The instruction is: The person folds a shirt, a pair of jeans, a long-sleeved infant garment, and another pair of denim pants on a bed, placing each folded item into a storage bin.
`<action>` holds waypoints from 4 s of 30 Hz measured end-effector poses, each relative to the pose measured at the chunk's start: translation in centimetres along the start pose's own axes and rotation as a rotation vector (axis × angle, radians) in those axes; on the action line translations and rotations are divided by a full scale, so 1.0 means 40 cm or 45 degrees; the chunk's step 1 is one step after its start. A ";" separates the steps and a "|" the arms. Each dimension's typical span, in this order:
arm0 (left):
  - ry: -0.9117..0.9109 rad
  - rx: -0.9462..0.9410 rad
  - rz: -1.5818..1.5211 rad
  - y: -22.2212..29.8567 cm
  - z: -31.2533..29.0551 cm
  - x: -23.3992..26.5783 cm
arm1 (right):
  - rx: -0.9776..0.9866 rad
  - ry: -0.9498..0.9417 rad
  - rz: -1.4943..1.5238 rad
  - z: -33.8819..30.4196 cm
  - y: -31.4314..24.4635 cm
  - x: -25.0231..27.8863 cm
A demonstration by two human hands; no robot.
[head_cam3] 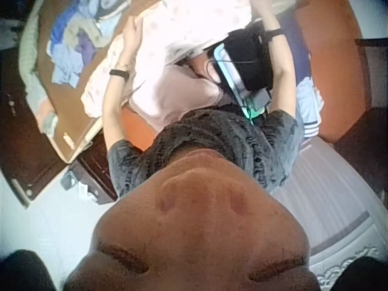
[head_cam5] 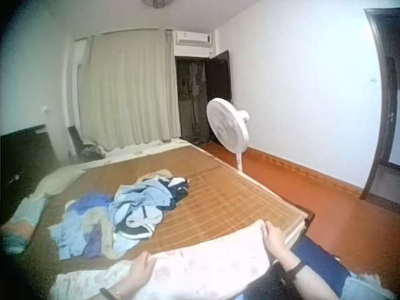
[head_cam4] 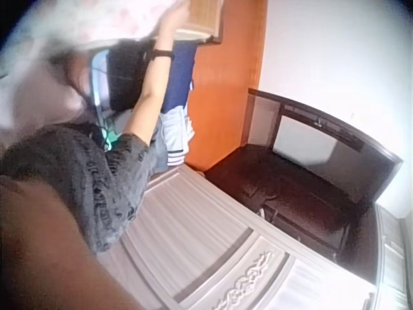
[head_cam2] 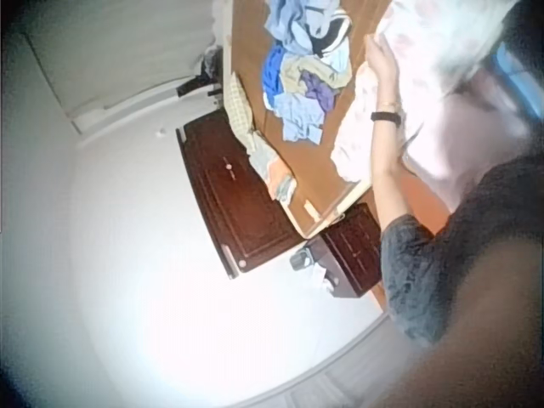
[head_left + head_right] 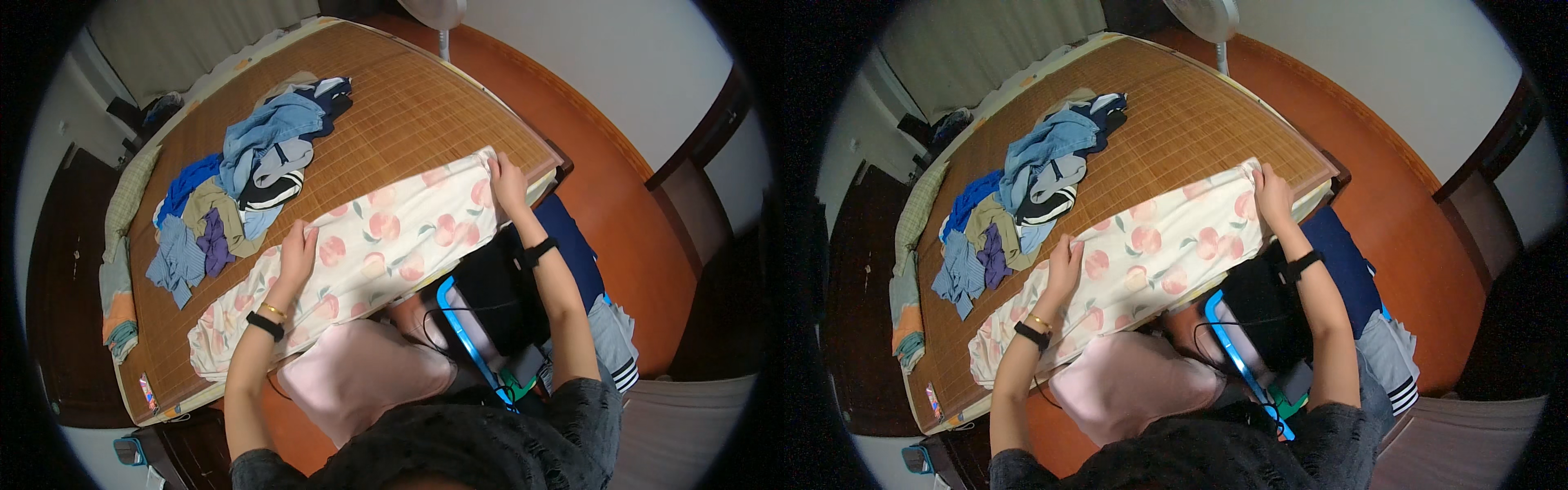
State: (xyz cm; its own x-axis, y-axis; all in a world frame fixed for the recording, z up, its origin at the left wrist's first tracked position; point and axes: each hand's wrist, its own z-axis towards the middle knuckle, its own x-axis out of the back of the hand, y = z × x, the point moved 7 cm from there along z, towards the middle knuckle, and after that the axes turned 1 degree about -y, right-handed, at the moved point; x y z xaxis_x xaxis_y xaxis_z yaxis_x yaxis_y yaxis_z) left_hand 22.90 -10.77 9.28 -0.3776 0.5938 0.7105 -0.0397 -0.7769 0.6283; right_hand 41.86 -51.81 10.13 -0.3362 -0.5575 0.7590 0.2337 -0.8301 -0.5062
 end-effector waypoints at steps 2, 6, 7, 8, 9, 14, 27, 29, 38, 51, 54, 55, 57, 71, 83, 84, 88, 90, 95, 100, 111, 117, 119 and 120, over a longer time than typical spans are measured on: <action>0.046 0.049 0.058 -0.011 0.024 -0.028 | 0.076 -0.030 -0.122 0.043 -0.001 -0.029; -0.065 -0.057 0.469 -0.077 0.026 -0.145 | 0.085 -0.102 -0.317 0.060 0.090 -0.140; -0.057 -0.050 0.480 -0.085 0.020 -0.151 | 0.094 -0.104 -0.304 0.051 0.085 -0.155; -0.025 -0.070 0.560 -0.090 0.013 -0.156 | 0.074 -0.105 -0.343 0.042 0.083 -0.170; 0.001 -0.092 0.635 -0.087 0.005 -0.157 | 0.048 -0.107 -0.389 0.033 0.090 -0.178; -0.222 -0.089 0.577 -0.101 0.027 -0.134 | 0.080 -0.088 -0.382 0.036 0.091 -0.179; -0.450 0.158 0.519 -0.323 -0.049 0.177 | 0.247 -0.063 -0.481 0.041 0.082 -0.181; -0.175 0.008 0.479 -0.277 -0.066 0.200 | 0.275 -0.031 -0.426 0.053 0.037 -0.188; 0.136 -0.218 0.799 -0.280 -0.107 0.091 | 0.063 -0.093 -0.333 0.129 0.106 -0.239; -0.588 -0.427 0.482 -0.014 -0.235 -0.078 | -0.154 -0.890 -0.246 0.129 0.160 -0.173; -0.578 -0.399 0.533 -0.028 -0.251 -0.075 | -0.040 -0.721 -0.297 0.101 0.092 -0.175; -0.550 -0.384 0.531 -0.040 -0.262 -0.066 | 0.133 -0.553 -0.364 0.090 0.013 -0.160; -0.539 -0.399 0.537 -0.029 -0.261 -0.068 | 0.161 -0.594 -0.446 0.068 -0.014 -0.148; -0.517 -0.418 0.520 -0.018 -0.256 -0.072 | 0.551 -0.517 -0.333 -0.014 -0.101 -0.192; -0.535 -0.376 0.473 -0.013 -0.259 -0.052 | 0.380 -0.599 -0.244 -0.058 -0.071 -0.285; -0.528 -0.371 0.474 -0.018 -0.262 -0.048 | 0.365 -0.578 -0.161 -0.055 -0.072 -0.291; -0.468 -0.410 0.471 -0.009 -0.258 -0.049 | 0.269 -0.470 -0.105 -0.015 -0.030 -0.304; -0.463 -0.405 0.484 -0.025 -0.262 -0.059 | 0.139 -0.436 0.003 0.014 -0.012 -0.308; -0.439 -0.444 0.453 -0.014 -0.256 -0.065 | 0.005 -0.635 0.296 0.081 0.029 -0.306; -0.408 -0.392 0.412 -0.043 -0.278 -0.046 | 0.392 -0.528 -0.158 0.018 -0.194 -0.258; -0.404 -0.424 0.384 -0.030 -0.268 -0.053 | 0.795 -0.531 -0.231 -0.097 -0.259 -0.238; -0.423 -0.420 0.408 -0.024 -0.262 -0.054 | 0.602 -0.778 -0.255 -0.135 -0.219 -0.301; -0.427 -0.418 0.418 -0.024 -0.261 -0.052 | 0.604 -0.769 -0.303 -0.148 -0.228 -0.304; -0.434 -0.414 0.430 -0.021 -0.259 -0.053 | 0.605 -0.747 -0.359 -0.151 -0.230 -0.302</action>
State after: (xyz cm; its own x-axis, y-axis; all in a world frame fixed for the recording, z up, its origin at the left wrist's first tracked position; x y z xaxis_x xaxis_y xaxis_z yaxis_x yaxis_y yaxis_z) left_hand 14.16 -13.54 3.98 -0.1019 0.2938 0.9504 -0.2716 -0.9273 0.2576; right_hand 38.26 -37.49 3.14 0.0630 -0.1234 0.9903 0.6189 -0.7737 -0.1358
